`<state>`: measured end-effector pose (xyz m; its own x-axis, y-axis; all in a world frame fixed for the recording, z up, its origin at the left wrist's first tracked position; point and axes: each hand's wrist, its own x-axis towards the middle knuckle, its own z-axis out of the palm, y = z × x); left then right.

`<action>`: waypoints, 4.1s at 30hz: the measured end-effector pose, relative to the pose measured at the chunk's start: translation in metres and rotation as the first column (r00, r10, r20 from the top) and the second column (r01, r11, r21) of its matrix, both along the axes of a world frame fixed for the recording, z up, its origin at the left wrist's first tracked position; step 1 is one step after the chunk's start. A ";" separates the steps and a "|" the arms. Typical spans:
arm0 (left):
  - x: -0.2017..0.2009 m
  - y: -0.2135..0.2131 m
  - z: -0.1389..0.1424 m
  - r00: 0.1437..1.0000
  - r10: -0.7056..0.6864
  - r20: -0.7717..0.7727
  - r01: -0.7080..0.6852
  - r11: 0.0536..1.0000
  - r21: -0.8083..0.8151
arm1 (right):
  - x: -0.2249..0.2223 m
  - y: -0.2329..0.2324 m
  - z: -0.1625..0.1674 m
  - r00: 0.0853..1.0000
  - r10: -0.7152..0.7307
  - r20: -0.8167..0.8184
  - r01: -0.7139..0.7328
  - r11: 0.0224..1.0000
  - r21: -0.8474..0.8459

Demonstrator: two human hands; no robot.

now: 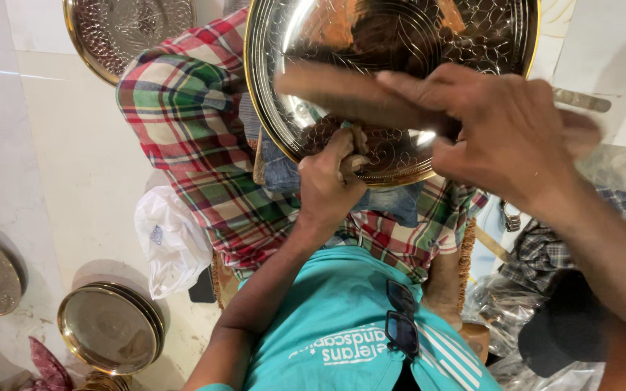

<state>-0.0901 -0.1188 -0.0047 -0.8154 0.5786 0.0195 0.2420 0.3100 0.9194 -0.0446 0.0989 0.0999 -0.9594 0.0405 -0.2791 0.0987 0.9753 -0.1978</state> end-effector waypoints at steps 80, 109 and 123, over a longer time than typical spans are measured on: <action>-0.030 -0.001 -0.001 0.836 -0.154 0.528 -0.126 0.881 0.455 | 0.077 -0.080 -0.138 0.386 -0.921 -0.049 -0.009 0.049 -0.999; -0.058 0.013 -0.007 0.998 -0.005 0.059 -0.017 0.927 0.374 | 0.092 -0.089 -0.097 0.540 -0.825 -0.165 0.119 0.269 -0.956; -0.116 0.050 -0.007 0.633 -0.665 -0.397 0.724 0.690 -0.002 | 0.122 -0.126 -0.122 0.427 -0.888 -0.171 0.232 0.290 -0.928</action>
<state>-0.2059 -0.0689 -0.0117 -0.0921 0.9359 0.3399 0.6307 -0.2093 0.7473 0.0775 -0.0266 -0.0219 -0.6442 0.7641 0.0340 0.0960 0.1249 -0.9875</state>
